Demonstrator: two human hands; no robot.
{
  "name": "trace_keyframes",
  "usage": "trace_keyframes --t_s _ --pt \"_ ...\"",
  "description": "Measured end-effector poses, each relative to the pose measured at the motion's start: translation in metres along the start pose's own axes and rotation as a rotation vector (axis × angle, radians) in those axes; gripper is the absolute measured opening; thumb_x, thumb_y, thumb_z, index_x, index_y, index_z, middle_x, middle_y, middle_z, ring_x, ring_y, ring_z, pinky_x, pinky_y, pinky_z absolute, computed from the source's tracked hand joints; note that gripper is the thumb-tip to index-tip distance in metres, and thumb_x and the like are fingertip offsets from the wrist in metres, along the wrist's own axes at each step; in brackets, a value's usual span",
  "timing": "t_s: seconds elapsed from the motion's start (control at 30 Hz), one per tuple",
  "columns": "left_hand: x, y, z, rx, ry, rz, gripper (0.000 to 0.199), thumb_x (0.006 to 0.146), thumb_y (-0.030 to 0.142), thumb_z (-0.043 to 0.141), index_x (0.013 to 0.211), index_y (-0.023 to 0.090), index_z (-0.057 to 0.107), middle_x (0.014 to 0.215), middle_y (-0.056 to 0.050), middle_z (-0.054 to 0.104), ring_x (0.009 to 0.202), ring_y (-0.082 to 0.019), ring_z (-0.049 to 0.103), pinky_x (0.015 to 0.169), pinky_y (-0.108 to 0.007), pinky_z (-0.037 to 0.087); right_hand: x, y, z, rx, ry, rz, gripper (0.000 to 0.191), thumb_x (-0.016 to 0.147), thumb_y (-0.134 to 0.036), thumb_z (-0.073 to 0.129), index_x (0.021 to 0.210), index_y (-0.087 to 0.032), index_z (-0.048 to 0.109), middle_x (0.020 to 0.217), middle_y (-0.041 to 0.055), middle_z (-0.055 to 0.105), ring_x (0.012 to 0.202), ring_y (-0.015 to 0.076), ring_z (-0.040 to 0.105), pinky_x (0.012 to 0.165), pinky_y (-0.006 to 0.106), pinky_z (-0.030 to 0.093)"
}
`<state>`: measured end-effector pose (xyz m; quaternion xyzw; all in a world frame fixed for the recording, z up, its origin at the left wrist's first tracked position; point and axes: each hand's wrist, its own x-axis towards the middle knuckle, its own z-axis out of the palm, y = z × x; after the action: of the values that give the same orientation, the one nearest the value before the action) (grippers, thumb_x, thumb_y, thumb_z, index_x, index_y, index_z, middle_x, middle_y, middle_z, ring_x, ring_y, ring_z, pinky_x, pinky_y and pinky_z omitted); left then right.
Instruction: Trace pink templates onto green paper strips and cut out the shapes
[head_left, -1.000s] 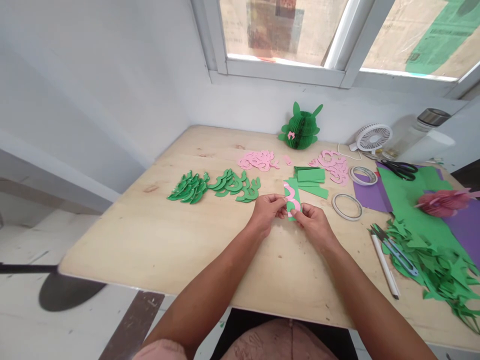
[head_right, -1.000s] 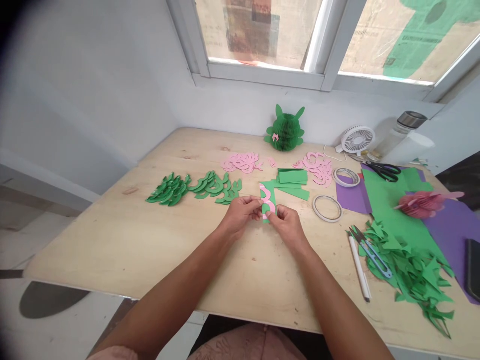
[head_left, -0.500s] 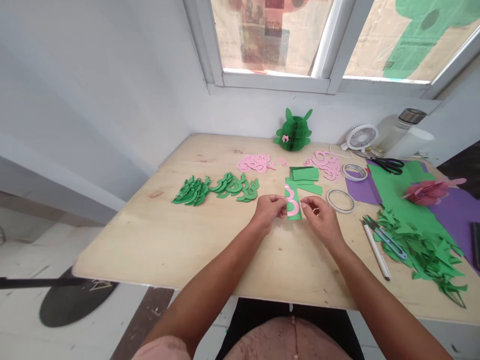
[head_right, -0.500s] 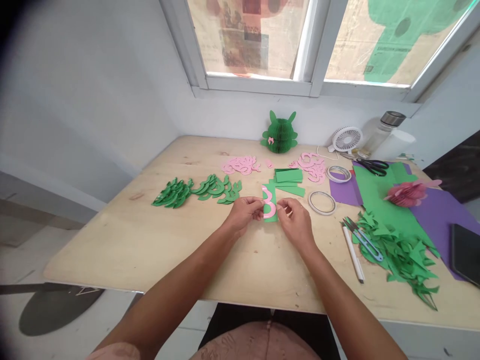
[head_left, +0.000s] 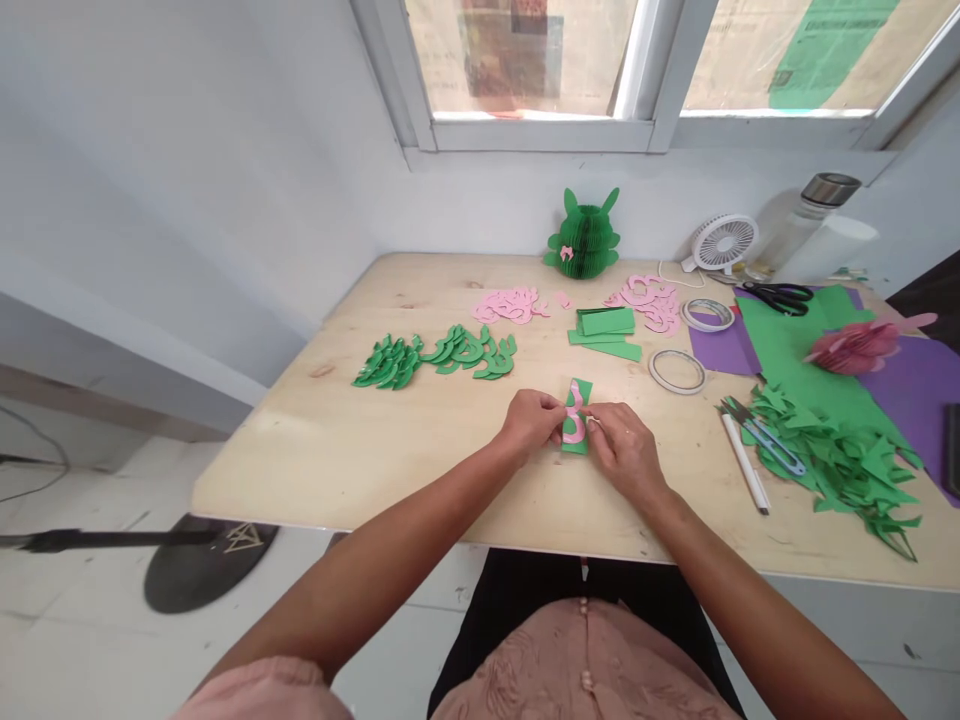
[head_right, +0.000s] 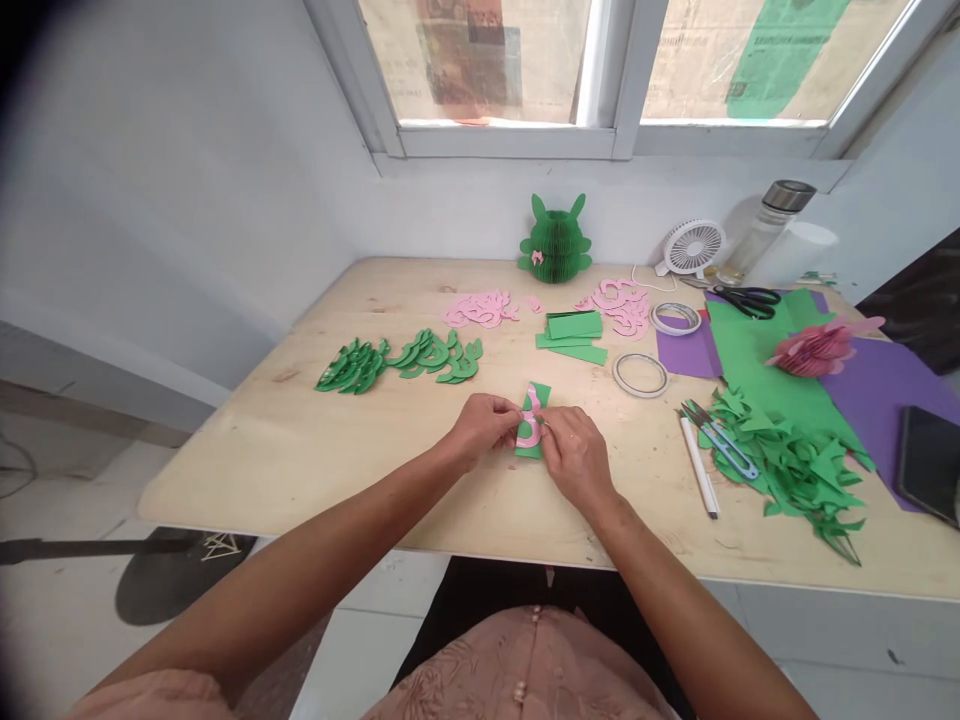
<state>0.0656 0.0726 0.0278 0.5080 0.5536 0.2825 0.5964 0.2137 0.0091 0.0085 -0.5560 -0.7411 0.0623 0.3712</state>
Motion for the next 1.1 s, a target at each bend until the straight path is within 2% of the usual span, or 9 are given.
trace_keyframes --t_s 0.23,0.47,0.8,1.1 --pt "0.007 0.001 0.001 0.077 0.007 -0.051 0.016 0.064 0.010 0.063 0.049 0.014 0.060 0.038 0.000 0.054 0.034 -0.010 0.050 0.035 -0.017 0.029 -0.004 0.005 0.007 0.025 -0.030 0.057 0.028 0.088 -0.016 0.042 0.113 -0.021 0.054 0.105 0.0094 0.070 0.099 0.0266 0.062 0.085 0.041 0.048" --pt "0.008 0.004 0.004 0.110 0.015 -0.077 0.019 0.064 0.015 0.067 0.047 0.014 0.059 0.038 -0.001 0.054 0.034 -0.009 0.049 0.034 -0.017 0.028 -0.004 0.006 0.010 0.053 -0.027 0.081 0.031 0.088 -0.015 0.040 0.117 -0.022 0.050 0.104 0.0074 0.072 0.100 0.0258 0.062 0.084 0.040 0.048" --pt "0.006 0.007 0.006 0.169 0.025 -0.093 0.023 0.068 0.016 0.066 0.046 0.015 0.057 0.040 -0.001 0.055 0.035 -0.010 0.050 0.036 -0.018 0.030 -0.004 0.010 0.013 -0.006 -0.099 0.053 0.033 0.089 -0.011 0.039 0.118 -0.021 0.052 0.104 0.0084 0.073 0.093 0.0275 0.061 0.080 0.041 0.044" --pt "0.009 0.009 0.008 0.313 0.045 -0.091 0.024 0.068 0.014 0.064 0.045 0.015 0.056 0.039 0.000 0.053 0.036 -0.010 0.050 0.040 -0.020 0.034 -0.004 0.010 0.015 -0.032 -0.106 0.039 0.031 0.089 -0.011 0.041 0.116 -0.020 0.054 0.100 0.0086 0.073 0.095 0.0270 0.060 0.079 0.039 0.043"
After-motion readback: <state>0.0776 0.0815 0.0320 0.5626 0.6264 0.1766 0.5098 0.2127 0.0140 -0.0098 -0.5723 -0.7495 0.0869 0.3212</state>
